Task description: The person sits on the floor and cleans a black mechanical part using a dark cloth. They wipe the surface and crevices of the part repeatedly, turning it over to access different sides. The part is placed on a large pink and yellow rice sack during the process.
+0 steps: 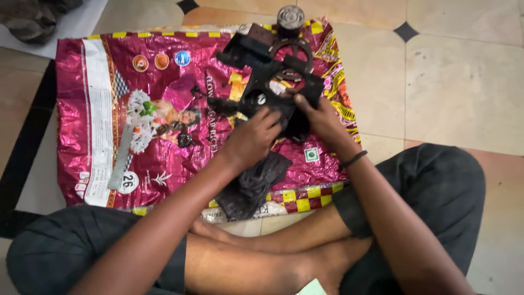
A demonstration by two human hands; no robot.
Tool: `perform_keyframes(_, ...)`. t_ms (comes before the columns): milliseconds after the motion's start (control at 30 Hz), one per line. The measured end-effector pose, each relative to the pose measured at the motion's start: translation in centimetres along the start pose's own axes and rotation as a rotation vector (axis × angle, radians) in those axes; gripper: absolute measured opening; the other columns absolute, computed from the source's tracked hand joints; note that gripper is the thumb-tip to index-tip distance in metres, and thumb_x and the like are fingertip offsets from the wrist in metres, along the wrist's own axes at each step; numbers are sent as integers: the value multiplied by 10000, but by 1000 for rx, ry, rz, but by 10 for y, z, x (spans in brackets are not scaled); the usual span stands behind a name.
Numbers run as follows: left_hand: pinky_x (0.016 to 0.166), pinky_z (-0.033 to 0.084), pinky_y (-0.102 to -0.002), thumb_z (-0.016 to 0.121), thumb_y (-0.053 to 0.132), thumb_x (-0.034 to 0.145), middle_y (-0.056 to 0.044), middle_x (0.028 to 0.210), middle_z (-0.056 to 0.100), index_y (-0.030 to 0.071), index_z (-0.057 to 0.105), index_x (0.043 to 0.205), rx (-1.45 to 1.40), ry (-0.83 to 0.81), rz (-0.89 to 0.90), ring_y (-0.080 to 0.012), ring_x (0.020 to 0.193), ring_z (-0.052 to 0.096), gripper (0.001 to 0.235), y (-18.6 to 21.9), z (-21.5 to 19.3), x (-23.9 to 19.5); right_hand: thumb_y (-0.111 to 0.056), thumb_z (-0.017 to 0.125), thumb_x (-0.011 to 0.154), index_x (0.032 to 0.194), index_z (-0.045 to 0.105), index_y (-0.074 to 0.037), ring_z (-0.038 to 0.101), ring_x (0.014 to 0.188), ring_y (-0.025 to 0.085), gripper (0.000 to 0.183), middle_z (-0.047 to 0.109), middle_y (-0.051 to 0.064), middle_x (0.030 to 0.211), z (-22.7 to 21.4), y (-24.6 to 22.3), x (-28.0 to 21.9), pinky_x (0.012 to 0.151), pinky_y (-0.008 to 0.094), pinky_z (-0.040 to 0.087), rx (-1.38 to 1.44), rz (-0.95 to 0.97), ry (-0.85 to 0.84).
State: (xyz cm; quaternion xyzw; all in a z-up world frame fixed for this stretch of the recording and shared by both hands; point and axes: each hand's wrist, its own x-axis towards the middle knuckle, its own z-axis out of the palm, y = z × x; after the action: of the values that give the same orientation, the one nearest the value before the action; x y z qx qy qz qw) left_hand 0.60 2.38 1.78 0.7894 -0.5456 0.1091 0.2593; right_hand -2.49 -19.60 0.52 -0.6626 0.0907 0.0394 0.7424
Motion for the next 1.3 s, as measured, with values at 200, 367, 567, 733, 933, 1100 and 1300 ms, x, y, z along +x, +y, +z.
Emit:
perform_keyframes(200,901,536,-440,660,-8,753,-220,998,711,-1,763,921,-90,-146,-591,-391,1004,672,197,1,-10,-21,-327,606,1023,1231,652,-52,676,946,119,348,727,10,1067,-1,16,7,852,298,566,223,163,89)
perform_keyframes(367,686,580,-336,696,-9,780,-133,815,784,11,780,913,-454,215,-978,-224,722,761,159,-42,-31,-34,-371,648,1082,1327,626,-50,448,708,222,405,665,52,1046,-7,9,7,565,421,299,181,268,236)
perform_keyframes(567,767,550,-283,691,13,890,-99,1019,739,35,766,1062,-672,338,-734,-182,886,712,189,-17,-20,-6,-401,568,1039,1237,665,-16,730,917,197,444,751,100,1032,6,-16,0,887,365,589,394,111,-46)
perform_keyframes(733,865,521,-374,681,-6,900,-136,1057,635,54,758,1118,-393,262,-428,-318,1009,658,239,-1,1,11,-363,528,1027,1110,647,-53,727,991,232,342,752,108,1101,7,-15,6,916,391,601,521,165,38)
perform_keyframes(933,805,508,-421,599,-83,829,-144,1018,579,140,738,1243,-391,41,-509,-337,947,623,490,6,1,2,-325,550,1049,990,604,-61,708,937,232,276,734,125,1027,4,-7,12,877,393,599,545,79,49)
perform_keyframes(1100,824,521,-378,533,-132,758,-160,1027,559,214,707,1309,-584,-24,-590,-314,922,631,674,5,17,0,-294,599,1047,969,592,-58,684,875,216,249,717,139,965,7,0,13,814,373,588,488,-7,91)
perform_keyframes(1300,913,502,-359,543,-128,740,-136,1067,611,215,729,1299,-521,65,-396,-299,1007,635,682,-3,27,-9,-285,618,1017,941,582,-59,686,880,202,241,718,136,949,8,-5,9,811,350,591,428,-32,97)
